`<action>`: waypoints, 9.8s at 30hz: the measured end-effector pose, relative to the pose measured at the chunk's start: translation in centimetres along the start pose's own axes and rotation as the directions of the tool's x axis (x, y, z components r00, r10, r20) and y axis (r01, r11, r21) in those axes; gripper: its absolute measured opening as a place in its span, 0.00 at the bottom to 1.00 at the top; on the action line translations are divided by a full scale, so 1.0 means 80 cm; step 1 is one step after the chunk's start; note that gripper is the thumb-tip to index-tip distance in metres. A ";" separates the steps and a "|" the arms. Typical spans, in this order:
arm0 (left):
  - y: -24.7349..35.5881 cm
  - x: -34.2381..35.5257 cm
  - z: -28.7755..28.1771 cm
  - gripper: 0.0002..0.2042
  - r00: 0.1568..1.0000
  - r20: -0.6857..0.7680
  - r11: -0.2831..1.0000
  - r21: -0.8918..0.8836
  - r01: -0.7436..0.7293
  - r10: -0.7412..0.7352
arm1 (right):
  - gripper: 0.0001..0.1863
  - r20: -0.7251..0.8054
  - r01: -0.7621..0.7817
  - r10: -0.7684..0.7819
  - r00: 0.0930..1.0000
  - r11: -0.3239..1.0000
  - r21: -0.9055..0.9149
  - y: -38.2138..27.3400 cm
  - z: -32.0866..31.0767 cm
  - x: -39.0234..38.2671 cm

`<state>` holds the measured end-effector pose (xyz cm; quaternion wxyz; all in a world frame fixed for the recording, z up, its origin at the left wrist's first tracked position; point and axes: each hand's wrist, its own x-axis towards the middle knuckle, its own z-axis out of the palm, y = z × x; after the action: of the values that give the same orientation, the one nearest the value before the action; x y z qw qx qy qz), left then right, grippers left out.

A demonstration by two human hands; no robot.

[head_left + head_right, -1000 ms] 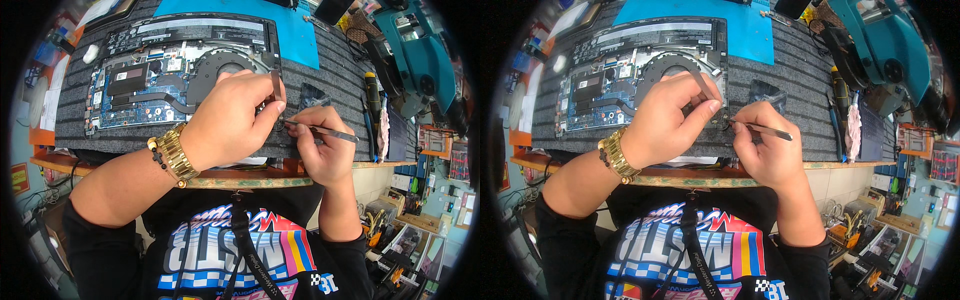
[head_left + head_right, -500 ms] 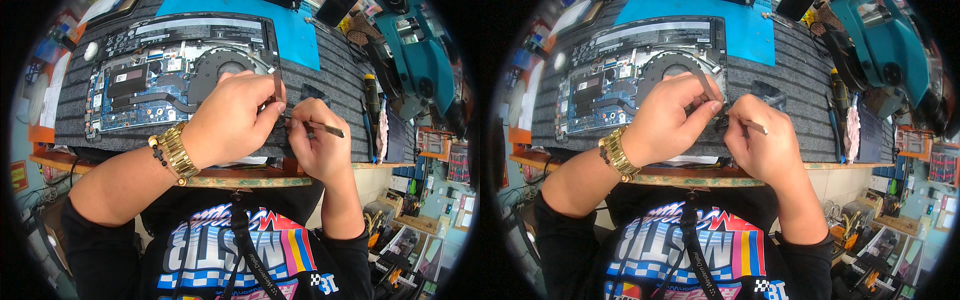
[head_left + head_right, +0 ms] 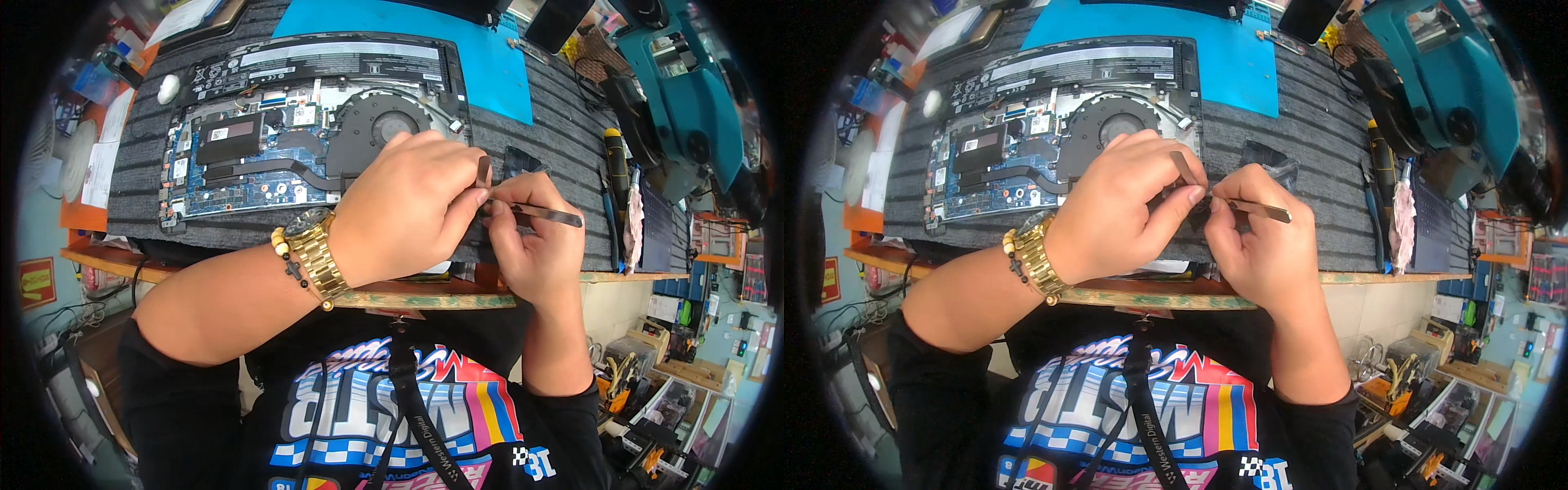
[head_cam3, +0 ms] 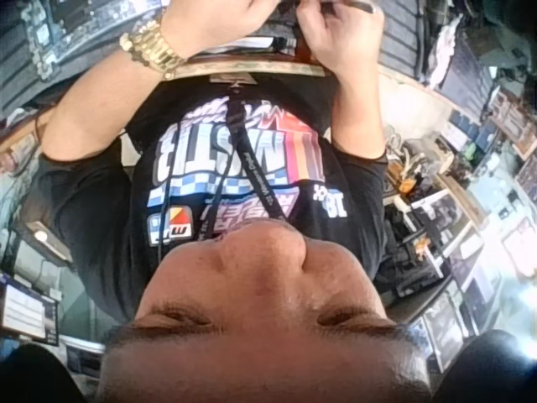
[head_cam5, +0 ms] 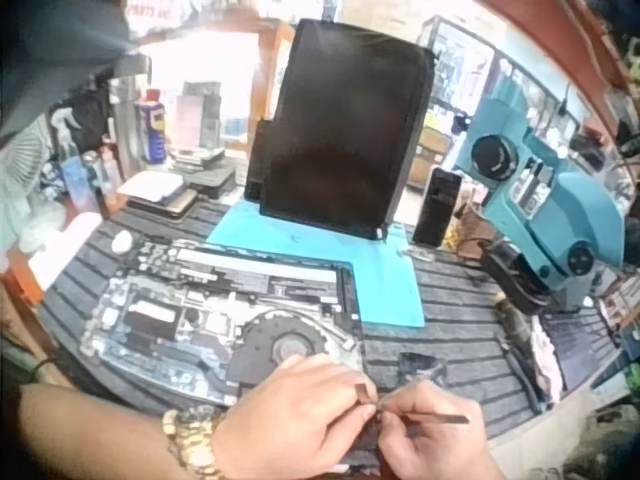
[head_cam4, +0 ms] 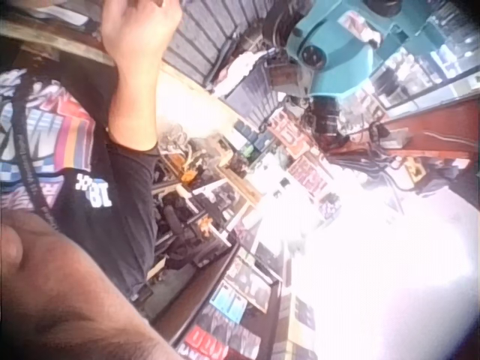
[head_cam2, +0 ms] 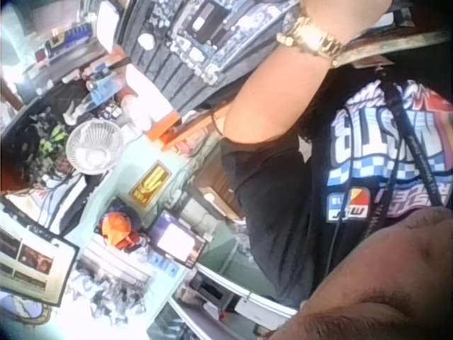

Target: The person uses tweezers to position and attach a small internal component onto a laptop motherboard next to a cooling fan, then uses a small white pad to clean the area.

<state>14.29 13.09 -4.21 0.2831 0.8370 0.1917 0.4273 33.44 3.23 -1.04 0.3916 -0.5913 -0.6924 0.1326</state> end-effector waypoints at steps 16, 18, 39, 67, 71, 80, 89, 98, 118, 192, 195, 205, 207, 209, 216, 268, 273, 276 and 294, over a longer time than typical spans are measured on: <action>-0.002 0.010 -0.017 0.03 0.994 0.068 0.995 -0.038 0.094 -0.091 | 0.06 0.044 0.017 -0.020 0.999 0.998 0.065 0.008 -0.012 -0.003; -0.002 0.010 -0.018 0.03 0.996 0.059 0.996 -0.042 0.076 -0.073 | 0.07 0.056 0.019 -0.021 0.998 1.000 0.024 0.006 -0.014 -0.002; -0.003 0.008 -0.009 0.03 0.996 0.068 0.996 0.073 0.044 -0.049 | 0.07 0.013 -0.013 0.012 1.000 1.000 0.017 0.004 -0.006 -0.013; -0.004 0.008 -0.011 0.04 0.991 0.091 0.995 -0.012 0.096 -0.094 | 0.06 -0.002 -0.100 0.103 0.995 0.973 0.209 0.029 -0.011 -0.021; -0.008 0.008 -0.012 0.04 0.990 0.118 0.997 -0.009 0.075 -0.074 | 0.06 -0.054 -0.075 0.087 0.995 0.978 0.196 0.023 -0.005 -0.020; -0.005 0.009 -0.013 0.04 0.985 0.135 0.994 -0.015 0.109 -0.106 | 0.06 -0.025 0.000 0.003 1.000 0.995 0.097 0.020 -0.009 -0.018; -0.003 0.010 -0.014 0.05 0.984 0.139 0.992 -0.037 0.117 -0.110 | 0.06 0.008 0.015 -0.016 1.000 0.992 0.122 0.019 -0.011 -0.013; -0.002 0.010 -0.016 0.05 0.976 0.162 0.987 -0.041 0.152 -0.144 | 0.03 0.056 -0.027 0.029 0.998 0.999 -0.026 0.002 -0.015 -0.008; -0.003 0.010 -0.017 0.04 0.969 0.197 0.985 -0.055 0.162 -0.148 | 0.06 0.029 0.008 -0.012 0.999 0.992 0.124 0.021 -0.014 -0.016; -0.005 0.012 -0.015 0.07 0.973 0.170 0.980 -0.099 0.174 -0.155 | 0.07 -0.044 0.086 -0.079 0.996 0.982 0.170 0.032 -0.008 -0.021; -0.005 0.013 -0.015 0.07 0.972 0.175 0.979 -0.100 0.179 -0.159 | 0.07 -0.037 0.081 -0.076 0.996 0.981 0.178 0.028 -0.009 -0.021; -0.003 0.013 -0.017 0.07 0.968 0.194 0.976 -0.116 0.186 -0.162 | 0.08 -0.052 0.159 -0.152 0.987 0.974 0.163 0.034 -0.007 -0.023; -0.004 0.013 -0.016 0.07 0.969 0.195 0.979 -0.108 0.174 -0.151 | 0.09 -0.060 0.124 -0.115 0.992 0.974 0.189 0.030 -0.007 -0.025; -0.004 0.013 -0.016 0.07 0.972 0.186 0.982 -0.095 0.164 -0.145 | 0.09 -0.066 0.090 -0.077 0.995 0.973 0.214 0.026 -0.007 -0.026; -0.004 0.012 -0.016 0.06 0.967 0.199 0.979 -0.098 0.180 -0.158 | 0.10 -0.076 0.152 -0.146 0.986 0.986 0.069 0.017 -0.003 -0.023; -0.007 0.009 -0.013 0.04 0.982 0.170 0.997 0.025 0.073 -0.077 | 0.12 -0.022 0.185 -0.186 0.982 0.982 -0.034 0.001 -0.002 -0.016; -0.006 0.008 -0.013 0.04 0.983 0.164 0.997 0.014 0.076 -0.077 | 0.13 0.013 0.202 -0.202 0.979 0.977 -0.070 0.001 -0.005 -0.016; -0.005 0.009 -0.014 0.04 0.980 0.176 0.996 0.024 0.089 -0.092 | 0.12 -0.012 0.205 -0.205 0.979 0.978 -0.031 0.010 -0.004 -0.018; -0.008 0.010 -0.015 0.05 0.976 0.184 0.993 -0.002 0.122 -0.120 | 0.06 0.159 -0.028 0.024 0.987 0.999 0.025 -0.003 -0.033 0.010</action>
<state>13.70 14.40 -3.53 0.3304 0.8578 0.2125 0.3315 35.15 3.14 1.14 0.3414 -0.5824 -0.7118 0.1940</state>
